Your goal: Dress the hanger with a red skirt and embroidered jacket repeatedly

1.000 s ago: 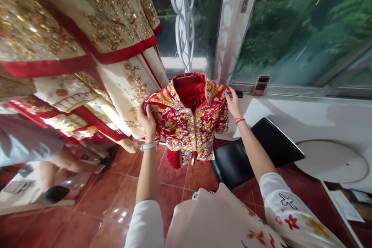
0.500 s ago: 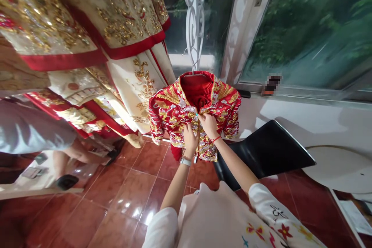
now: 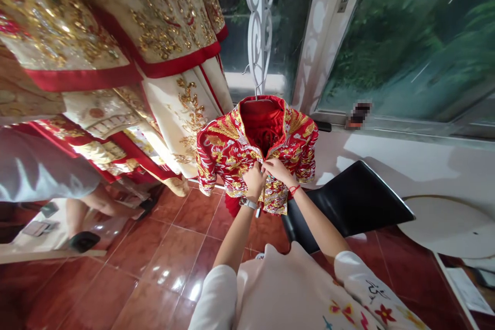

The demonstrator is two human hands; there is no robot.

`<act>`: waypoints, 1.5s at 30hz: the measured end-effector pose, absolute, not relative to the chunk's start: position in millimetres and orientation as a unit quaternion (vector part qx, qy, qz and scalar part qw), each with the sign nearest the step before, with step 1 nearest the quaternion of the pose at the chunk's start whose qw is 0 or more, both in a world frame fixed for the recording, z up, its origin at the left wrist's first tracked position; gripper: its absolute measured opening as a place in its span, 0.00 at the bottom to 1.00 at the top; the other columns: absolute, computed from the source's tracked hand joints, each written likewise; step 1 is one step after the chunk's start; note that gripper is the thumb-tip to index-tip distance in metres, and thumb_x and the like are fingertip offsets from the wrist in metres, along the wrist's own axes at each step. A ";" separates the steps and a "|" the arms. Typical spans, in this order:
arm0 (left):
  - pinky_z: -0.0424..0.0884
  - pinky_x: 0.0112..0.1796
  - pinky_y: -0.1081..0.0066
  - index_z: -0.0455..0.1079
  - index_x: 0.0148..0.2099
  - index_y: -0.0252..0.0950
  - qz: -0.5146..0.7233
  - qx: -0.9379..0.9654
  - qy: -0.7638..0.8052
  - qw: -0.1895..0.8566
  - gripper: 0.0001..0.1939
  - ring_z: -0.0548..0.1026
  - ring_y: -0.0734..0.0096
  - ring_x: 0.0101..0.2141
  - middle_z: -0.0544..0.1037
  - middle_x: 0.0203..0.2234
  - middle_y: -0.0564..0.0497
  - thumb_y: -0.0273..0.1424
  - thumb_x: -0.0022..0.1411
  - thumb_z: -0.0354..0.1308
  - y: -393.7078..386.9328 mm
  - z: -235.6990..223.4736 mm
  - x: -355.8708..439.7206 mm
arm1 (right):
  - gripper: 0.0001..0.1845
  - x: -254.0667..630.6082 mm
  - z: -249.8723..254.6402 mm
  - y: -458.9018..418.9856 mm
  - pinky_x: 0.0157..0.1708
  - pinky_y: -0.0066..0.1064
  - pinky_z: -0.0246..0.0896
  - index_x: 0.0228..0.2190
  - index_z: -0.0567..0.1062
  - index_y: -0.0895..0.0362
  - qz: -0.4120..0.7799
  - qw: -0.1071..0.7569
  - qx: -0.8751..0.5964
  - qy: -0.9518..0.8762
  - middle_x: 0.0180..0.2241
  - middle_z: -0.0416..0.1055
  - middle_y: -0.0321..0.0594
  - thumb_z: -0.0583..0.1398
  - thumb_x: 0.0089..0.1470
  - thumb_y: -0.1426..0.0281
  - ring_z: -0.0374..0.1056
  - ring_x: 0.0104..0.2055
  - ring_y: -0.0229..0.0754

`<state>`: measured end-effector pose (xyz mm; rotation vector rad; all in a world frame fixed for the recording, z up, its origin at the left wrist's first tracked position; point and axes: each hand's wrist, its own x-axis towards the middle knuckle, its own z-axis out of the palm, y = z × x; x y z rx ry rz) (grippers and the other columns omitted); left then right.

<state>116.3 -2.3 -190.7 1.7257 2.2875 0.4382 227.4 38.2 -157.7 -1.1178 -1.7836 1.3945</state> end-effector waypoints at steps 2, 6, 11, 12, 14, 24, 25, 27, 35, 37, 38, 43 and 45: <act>0.66 0.36 0.65 0.69 0.53 0.36 0.130 0.615 0.770 0.112 0.14 0.81 0.52 0.40 0.82 0.36 0.39 0.35 0.71 0.49 0.6 -188.5 115.4 | 0.20 230.7 -161.8 30.6 0.22 0.29 0.45 0.18 0.69 0.55 0.571 0.307 -0.397 -0.650 0.13 0.58 0.30 0.59 0.52 0.54 0.52 0.17 0.33; 0.66 0.36 0.66 0.70 0.53 0.38 0.128 0.638 0.753 0.099 0.15 0.82 0.54 0.40 0.82 0.35 0.40 0.33 0.73 0.44 -2.9 -191.9 113.7 | 0.24 229.2 -174.8 11.2 0.20 0.28 0.41 0.21 0.66 0.54 0.688 0.340 -0.348 -0.539 0.14 0.54 0.27 0.61 0.50 0.47 0.46 0.17 0.32; 0.67 0.35 0.67 0.69 0.57 0.35 0.129 0.628 0.760 0.107 0.19 0.82 0.56 0.38 0.82 0.36 0.39 0.34 0.74 0.41 -8.6 -190.8 120.0 | 0.23 219.7 -139.9 21.6 0.18 0.26 0.39 0.20 0.59 0.52 0.748 0.359 -0.331 -0.448 0.15 0.48 0.24 0.61 0.54 0.54 0.42 0.17 0.30; 0.67 0.35 0.67 0.69 0.58 0.35 0.133 0.626 0.761 0.106 0.20 0.82 0.57 0.37 0.82 0.36 0.39 0.34 0.75 0.40 -8.3 -189.0 122.3 | 0.22 216.7 -124.6 29.2 0.18 0.26 0.40 0.20 0.58 0.52 0.748 0.365 -0.322 -0.451 0.15 0.48 0.24 0.60 0.56 0.56 0.43 0.17 0.30; 0.67 0.35 0.68 0.68 0.59 0.35 0.147 0.622 0.763 0.100 0.22 0.82 0.57 0.37 0.82 0.36 0.39 0.36 0.76 0.38 -8.1 -185.5 127.2 | 0.20 210.0 -94.5 43.1 0.19 0.26 0.44 0.21 0.58 0.52 0.738 0.385 -0.298 -0.467 0.16 0.49 0.24 0.59 0.58 0.58 0.44 0.17 0.31; 0.72 0.36 0.67 0.72 0.43 0.37 0.488 0.540 0.683 0.065 0.15 0.77 0.65 0.33 0.80 0.35 0.47 0.41 0.71 0.50 -58.1 -146.9 30.1 | 0.23 316.2 -82.5 78.5 0.38 0.36 0.68 0.36 0.75 0.55 0.223 0.592 -0.478 -0.609 0.34 0.75 0.42 0.61 0.54 0.47 0.71 0.35 0.44; 0.74 0.43 0.63 0.71 0.47 0.36 0.548 0.498 0.672 -0.004 0.15 0.77 0.62 0.40 0.79 0.40 0.44 0.42 0.69 0.54 -55.2 -136.6 7.1 | 0.25 334.6 -88.0 92.4 0.45 0.39 0.69 0.41 0.76 0.54 0.190 0.610 -0.484 -0.597 0.41 0.76 0.45 0.62 0.53 0.47 0.72 0.42 0.46; 0.68 0.57 0.54 0.69 0.55 0.35 0.587 0.491 0.642 -0.058 0.26 0.71 0.53 0.56 0.75 0.54 0.38 0.44 0.60 0.65 -38.7 -117.7 -33.6 | 0.28 358.8 -101.1 119.8 0.53 0.42 0.68 0.45 0.77 0.53 0.233 0.599 -0.470 -0.605 0.47 0.76 0.45 0.62 0.52 0.45 0.72 0.50 0.48; 0.70 0.58 0.55 0.75 0.42 0.38 0.616 0.532 0.569 0.119 0.17 0.77 0.56 0.52 0.82 0.40 0.43 0.45 0.60 0.59 23.5 -102.6 -85.8 | 0.29 347.5 -113.5 158.1 0.49 0.48 0.71 0.34 0.82 0.60 0.293 0.638 -0.441 -0.559 0.36 0.81 0.47 0.66 0.44 0.46 0.75 0.41 0.52; 0.78 0.47 0.56 0.74 0.33 0.37 0.590 0.524 0.590 0.173 0.19 0.81 0.56 0.39 0.80 0.29 0.45 0.49 0.56 0.62 19.9 -100.9 -98.5 | 0.26 345.6 -106.5 158.3 0.49 0.48 0.71 0.32 0.82 0.58 0.281 0.652 -0.435 -0.554 0.35 0.81 0.47 0.69 0.40 0.49 0.75 0.41 0.53; 0.80 0.40 0.57 0.72 0.30 0.37 0.564 0.523 0.601 0.218 0.21 0.80 0.57 0.33 0.79 0.25 0.46 0.52 0.54 0.63 17.9 -99.2 -106.6 | 0.25 344.8 -104.8 158.2 0.48 0.48 0.71 0.32 0.82 0.58 0.280 0.660 -0.433 -0.547 0.35 0.81 0.46 0.70 0.39 0.50 0.75 0.40 0.53; 0.79 0.32 0.61 0.73 0.35 0.36 0.505 0.536 0.588 0.335 0.30 0.79 0.58 0.30 0.80 0.27 0.45 0.59 0.46 0.66 20.9 -94.3 -134.4 | 0.25 342.6 -111.9 157.1 0.50 0.46 0.71 0.38 0.80 0.57 0.323 0.664 -0.430 -0.520 0.41 0.80 0.48 0.67 0.44 0.51 0.75 0.43 0.51; 0.79 0.40 0.60 0.73 0.43 0.35 0.546 0.535 0.580 0.283 0.31 0.80 0.56 0.39 0.81 0.36 0.43 0.58 0.52 0.64 19.9 -105.5 -130.2 | 0.25 346.1 -110.2 151.7 0.52 0.47 0.69 0.41 0.79 0.57 0.304 0.629 -0.430 -0.572 0.45 0.79 0.49 0.67 0.45 0.53 0.74 0.46 0.51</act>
